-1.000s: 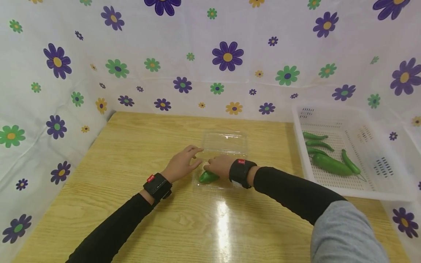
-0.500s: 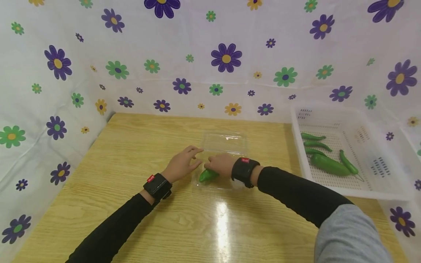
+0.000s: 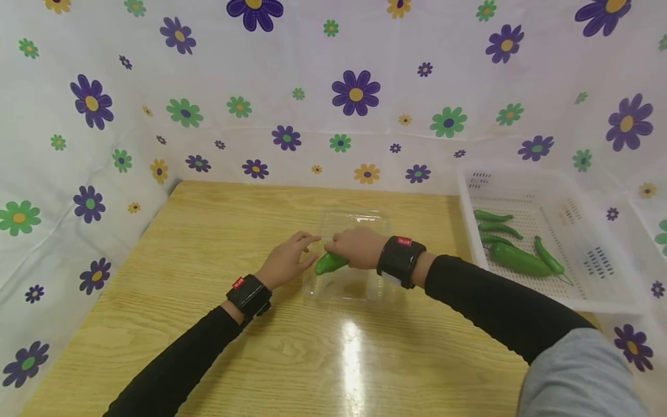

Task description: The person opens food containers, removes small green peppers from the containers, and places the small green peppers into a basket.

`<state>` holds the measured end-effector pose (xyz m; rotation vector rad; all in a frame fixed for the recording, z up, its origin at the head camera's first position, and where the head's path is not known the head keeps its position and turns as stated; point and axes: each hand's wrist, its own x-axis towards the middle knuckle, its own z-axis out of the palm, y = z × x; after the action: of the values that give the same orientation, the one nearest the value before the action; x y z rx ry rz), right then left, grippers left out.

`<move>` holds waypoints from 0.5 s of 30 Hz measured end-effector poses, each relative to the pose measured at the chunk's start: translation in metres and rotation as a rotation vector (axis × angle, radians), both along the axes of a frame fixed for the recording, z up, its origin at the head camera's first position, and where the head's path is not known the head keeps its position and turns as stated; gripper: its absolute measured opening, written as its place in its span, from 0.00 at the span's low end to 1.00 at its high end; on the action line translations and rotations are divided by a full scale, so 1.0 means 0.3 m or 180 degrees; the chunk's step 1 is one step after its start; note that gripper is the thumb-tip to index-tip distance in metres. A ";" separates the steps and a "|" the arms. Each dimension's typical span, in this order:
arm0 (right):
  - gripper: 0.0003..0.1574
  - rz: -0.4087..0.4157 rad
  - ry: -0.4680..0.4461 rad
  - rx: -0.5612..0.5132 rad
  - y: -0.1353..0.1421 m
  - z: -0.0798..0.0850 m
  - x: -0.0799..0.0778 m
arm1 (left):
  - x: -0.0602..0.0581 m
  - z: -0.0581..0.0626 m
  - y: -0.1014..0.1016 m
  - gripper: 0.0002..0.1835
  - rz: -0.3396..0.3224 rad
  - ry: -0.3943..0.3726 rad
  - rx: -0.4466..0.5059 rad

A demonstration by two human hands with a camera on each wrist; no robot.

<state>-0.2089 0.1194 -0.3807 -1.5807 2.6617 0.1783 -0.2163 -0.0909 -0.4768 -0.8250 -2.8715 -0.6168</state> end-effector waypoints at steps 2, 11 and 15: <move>0.24 -0.0031 0.0003 -0.0066 0.009 0.032 -0.004 | -0.001 0.000 -0.001 0.24 0.0001 0.0000 0.0010; 0.23 -0.0331 -0.0100 -0.0385 0.057 0.176 -0.026 | -0.003 0.002 0.001 0.24 0.0026 -0.0047 -0.0030; 0.22 -0.0615 -0.0119 -0.0455 0.107 0.243 -0.039 | 0.001 0.005 0.003 0.24 0.0034 -0.0058 -0.0043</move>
<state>-0.2206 0.1515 -0.3078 -1.3328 2.8324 -0.0489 -0.2162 -0.0899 -0.4752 -0.8096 -2.8976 -0.6076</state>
